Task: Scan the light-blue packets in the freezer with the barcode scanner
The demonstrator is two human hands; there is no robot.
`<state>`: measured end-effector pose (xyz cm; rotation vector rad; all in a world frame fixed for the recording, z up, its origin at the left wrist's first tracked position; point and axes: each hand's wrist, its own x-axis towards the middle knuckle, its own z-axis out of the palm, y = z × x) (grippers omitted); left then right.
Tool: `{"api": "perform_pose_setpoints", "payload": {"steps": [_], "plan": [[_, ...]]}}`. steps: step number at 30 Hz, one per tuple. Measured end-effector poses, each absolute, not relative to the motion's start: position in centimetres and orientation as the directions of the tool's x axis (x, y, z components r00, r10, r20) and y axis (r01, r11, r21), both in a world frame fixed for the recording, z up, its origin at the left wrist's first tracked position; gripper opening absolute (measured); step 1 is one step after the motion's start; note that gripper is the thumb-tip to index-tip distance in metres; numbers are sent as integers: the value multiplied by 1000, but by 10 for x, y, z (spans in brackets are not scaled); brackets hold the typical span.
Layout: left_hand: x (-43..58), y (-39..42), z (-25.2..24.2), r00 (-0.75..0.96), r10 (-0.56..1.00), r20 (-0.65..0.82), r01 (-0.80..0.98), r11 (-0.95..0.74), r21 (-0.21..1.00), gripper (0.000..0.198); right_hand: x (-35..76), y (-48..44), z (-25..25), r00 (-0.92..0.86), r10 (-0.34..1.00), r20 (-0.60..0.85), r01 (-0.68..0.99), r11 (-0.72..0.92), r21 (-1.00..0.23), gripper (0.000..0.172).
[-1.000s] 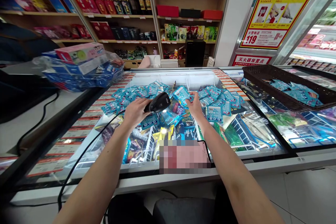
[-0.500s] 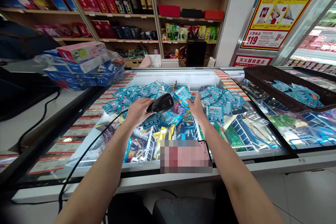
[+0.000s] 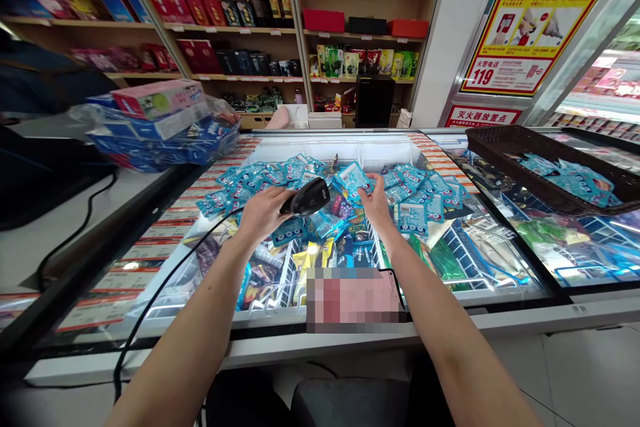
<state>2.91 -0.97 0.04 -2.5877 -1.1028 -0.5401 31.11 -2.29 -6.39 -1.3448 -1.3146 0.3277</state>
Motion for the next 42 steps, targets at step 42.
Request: {"api": "perform_pose_setpoints", "payload": {"steps": [42], "plan": [[-38, 0, -10, 398, 725, 562, 906, -407, -116, 35, 290, -37, -50, -366, 791, 490, 861, 488, -146, 43]]}}
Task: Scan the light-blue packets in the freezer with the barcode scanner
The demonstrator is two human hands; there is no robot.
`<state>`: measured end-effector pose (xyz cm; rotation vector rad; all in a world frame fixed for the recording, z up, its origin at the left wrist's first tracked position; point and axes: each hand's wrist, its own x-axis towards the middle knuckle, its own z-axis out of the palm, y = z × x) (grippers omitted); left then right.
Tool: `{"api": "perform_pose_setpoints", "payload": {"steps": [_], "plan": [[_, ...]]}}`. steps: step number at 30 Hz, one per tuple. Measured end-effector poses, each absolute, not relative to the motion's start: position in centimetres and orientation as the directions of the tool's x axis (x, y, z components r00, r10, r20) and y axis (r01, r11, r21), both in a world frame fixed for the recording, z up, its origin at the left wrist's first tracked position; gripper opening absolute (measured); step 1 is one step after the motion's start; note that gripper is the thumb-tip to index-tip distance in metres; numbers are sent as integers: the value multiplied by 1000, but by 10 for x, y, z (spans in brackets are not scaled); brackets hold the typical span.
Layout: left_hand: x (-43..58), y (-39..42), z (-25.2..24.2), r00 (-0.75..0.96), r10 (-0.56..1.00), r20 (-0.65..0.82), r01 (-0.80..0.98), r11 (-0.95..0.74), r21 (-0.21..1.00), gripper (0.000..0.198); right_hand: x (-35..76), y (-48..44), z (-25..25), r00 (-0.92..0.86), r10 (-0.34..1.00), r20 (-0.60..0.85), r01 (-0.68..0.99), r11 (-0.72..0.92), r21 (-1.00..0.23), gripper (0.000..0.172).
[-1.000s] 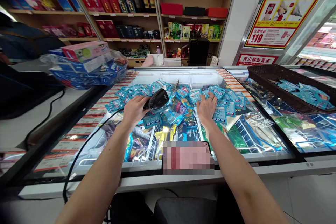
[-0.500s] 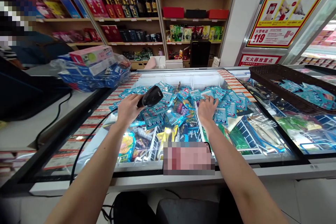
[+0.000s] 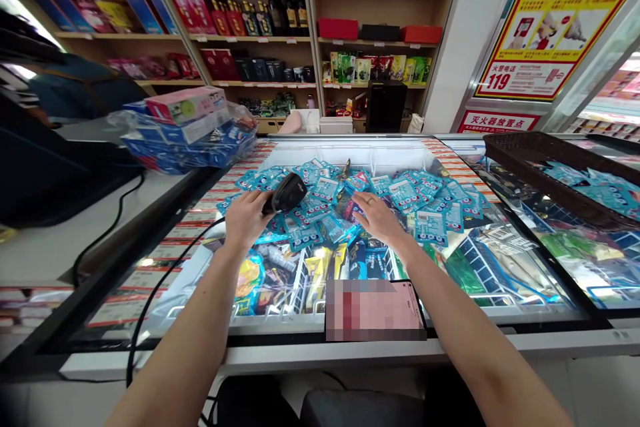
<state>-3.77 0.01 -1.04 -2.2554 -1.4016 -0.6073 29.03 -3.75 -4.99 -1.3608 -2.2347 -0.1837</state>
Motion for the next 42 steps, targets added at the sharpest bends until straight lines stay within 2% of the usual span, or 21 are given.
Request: {"api": "perform_pose_setpoints", "payload": {"steps": [2, 8, 13, 16, 20, 28, 31, 34, 37, 42], "plan": [[-36, 0, -10, 412, 726, 551, 899, -423, -116, 36, 288, -35, -52, -429, 788, 443, 831, 536, -150, 47], [-31, 1, -11, 454, 716, 530, 875, -471, -113, 37, 284, -28, -51, -444, 820, 361, 851, 513, -117, 50], [-31, 1, -12, 455, 710, 537, 877, -461, -133, 36, 269, -20, -47, -506, 793, 341, 820, 565, -97, 51], [-31, 1, -12, 463, 710, 531, 875, -461, -147, 36, 264, -19, -47, -527, 769, 362, 802, 591, -86, 45], [-31, 1, -12, 468, 714, 520, 874, -460, -155, 35, 265, -24, -49, -387, 798, 462, 866, 487, -114, 37], [-26, -3, -9, 485, 709, 512, 860, -493, -132, 35, 272, -24, -54, -66, 810, 583, 967, 197, -163, 44], [-24, -5, -10, 513, 696, 502, 842, -521, -137, 35, 274, -21, -57, 59, 788, 613, 980, 72, -187, 53], [-22, -6, -11, 548, 684, 482, 820, -552, -149, 35, 278, -16, -61, 63, 805, 590, 977, 71, -201, 55], [-21, -6, -13, 554, 682, 478, 816, -558, -152, 37, 287, -8, -67, 70, 840, 539, 947, 114, -302, 45], [-20, -8, -13, 545, 681, 490, 820, -555, -140, 38, 300, 1, -75, 221, 826, 518, 795, 154, -586, 37]]}}
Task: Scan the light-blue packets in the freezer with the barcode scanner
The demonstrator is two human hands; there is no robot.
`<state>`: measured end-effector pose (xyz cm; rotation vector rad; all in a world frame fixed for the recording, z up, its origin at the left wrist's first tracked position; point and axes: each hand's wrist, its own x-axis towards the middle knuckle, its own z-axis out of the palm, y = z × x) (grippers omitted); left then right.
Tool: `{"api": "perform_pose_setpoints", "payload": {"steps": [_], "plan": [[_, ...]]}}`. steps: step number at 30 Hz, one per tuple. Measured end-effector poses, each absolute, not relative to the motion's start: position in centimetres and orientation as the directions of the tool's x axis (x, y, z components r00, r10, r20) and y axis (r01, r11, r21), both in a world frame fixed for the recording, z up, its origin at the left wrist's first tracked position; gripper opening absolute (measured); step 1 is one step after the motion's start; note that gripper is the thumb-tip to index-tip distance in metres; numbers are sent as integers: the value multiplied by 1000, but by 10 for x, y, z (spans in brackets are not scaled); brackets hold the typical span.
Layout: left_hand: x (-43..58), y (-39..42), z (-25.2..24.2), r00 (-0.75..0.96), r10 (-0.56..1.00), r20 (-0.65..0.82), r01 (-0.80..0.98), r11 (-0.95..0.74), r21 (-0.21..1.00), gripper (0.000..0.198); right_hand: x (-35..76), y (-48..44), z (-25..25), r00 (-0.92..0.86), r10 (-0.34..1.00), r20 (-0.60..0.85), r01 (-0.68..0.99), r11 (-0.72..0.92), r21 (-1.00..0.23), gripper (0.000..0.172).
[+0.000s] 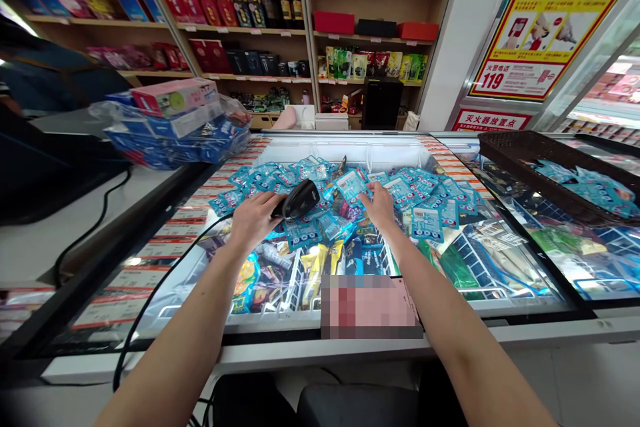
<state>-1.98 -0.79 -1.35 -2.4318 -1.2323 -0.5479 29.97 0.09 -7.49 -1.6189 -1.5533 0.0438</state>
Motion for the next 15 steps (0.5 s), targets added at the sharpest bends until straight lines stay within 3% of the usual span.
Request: {"api": "perform_pose_setpoints", "payload": {"steps": [4, 15], "plan": [[-17, -11, -13, 547, 668, 505, 810, -576, -115, 37, 303, 1, -74, 323, 803, 501, 661, 187, -727, 35], [4, -20, -12, 590, 649, 480, 761, -646, -63, 36, 303, 0, -68, 273, 796, 540, 703, 218, -677, 35]]}}
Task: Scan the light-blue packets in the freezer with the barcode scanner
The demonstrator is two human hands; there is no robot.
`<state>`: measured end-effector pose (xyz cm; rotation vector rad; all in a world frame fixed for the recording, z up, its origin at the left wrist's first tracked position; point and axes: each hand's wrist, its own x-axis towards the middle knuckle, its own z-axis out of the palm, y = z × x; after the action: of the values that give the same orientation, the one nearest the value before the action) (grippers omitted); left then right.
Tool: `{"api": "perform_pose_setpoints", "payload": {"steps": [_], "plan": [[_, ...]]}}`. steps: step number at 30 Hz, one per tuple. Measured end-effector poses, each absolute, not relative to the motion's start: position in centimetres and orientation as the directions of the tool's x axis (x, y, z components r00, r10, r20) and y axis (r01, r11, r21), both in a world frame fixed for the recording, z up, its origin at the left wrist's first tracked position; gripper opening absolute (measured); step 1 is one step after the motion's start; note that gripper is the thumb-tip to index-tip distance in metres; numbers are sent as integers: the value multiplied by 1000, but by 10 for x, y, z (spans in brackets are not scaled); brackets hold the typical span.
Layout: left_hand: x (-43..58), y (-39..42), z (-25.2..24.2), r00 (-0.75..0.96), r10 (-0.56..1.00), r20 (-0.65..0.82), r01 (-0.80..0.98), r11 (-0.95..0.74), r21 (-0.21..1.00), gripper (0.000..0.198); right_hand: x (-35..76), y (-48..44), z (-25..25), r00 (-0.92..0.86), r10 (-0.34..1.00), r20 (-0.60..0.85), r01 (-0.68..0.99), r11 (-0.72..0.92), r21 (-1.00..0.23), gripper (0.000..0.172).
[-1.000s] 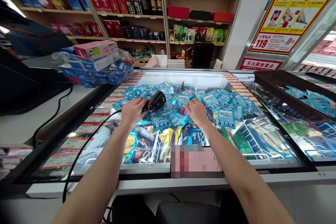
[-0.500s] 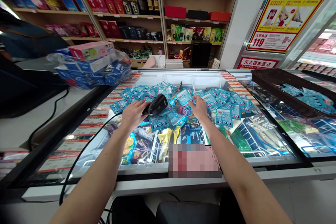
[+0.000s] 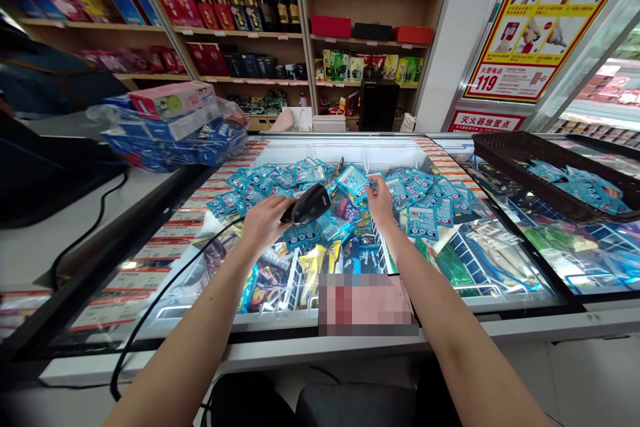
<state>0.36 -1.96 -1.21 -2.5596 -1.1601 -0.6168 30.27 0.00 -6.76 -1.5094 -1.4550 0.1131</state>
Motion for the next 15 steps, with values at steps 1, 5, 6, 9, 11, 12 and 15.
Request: {"api": "perform_pose_setpoints", "payload": {"steps": [1, 5, 6, 9, 11, 12, 15], "plan": [[6, -20, -12, 587, 648, 485, 759, -650, -51, 36, 303, 0, -68, 273, 797, 538, 701, 218, -679, 35], [11, -21, -15, 575, 650, 498, 760, -650, -29, 36, 304, 2, -68, 296, 796, 529, 676, 216, -704, 34], [11, -21, -15, 577, 650, 494, 760, -649, -34, 36, 304, 3, -68, 304, 790, 533, 668, 223, -710, 32], [11, -20, -17, 581, 650, 489, 765, -642, -55, 36, 304, 3, -68, 318, 767, 558, 640, 261, -723, 27], [10, -19, -19, 577, 648, 498, 770, -635, -65, 37, 304, 3, -68, 322, 763, 561, 620, 277, -734, 25], [10, -19, -19, 574, 646, 503, 771, -633, -68, 37, 304, 3, -68, 322, 766, 556, 612, 280, -740, 25], [10, -18, -21, 570, 639, 516, 771, -633, -69, 36, 305, 4, -68, 323, 772, 547, 595, 284, -752, 24]]}}
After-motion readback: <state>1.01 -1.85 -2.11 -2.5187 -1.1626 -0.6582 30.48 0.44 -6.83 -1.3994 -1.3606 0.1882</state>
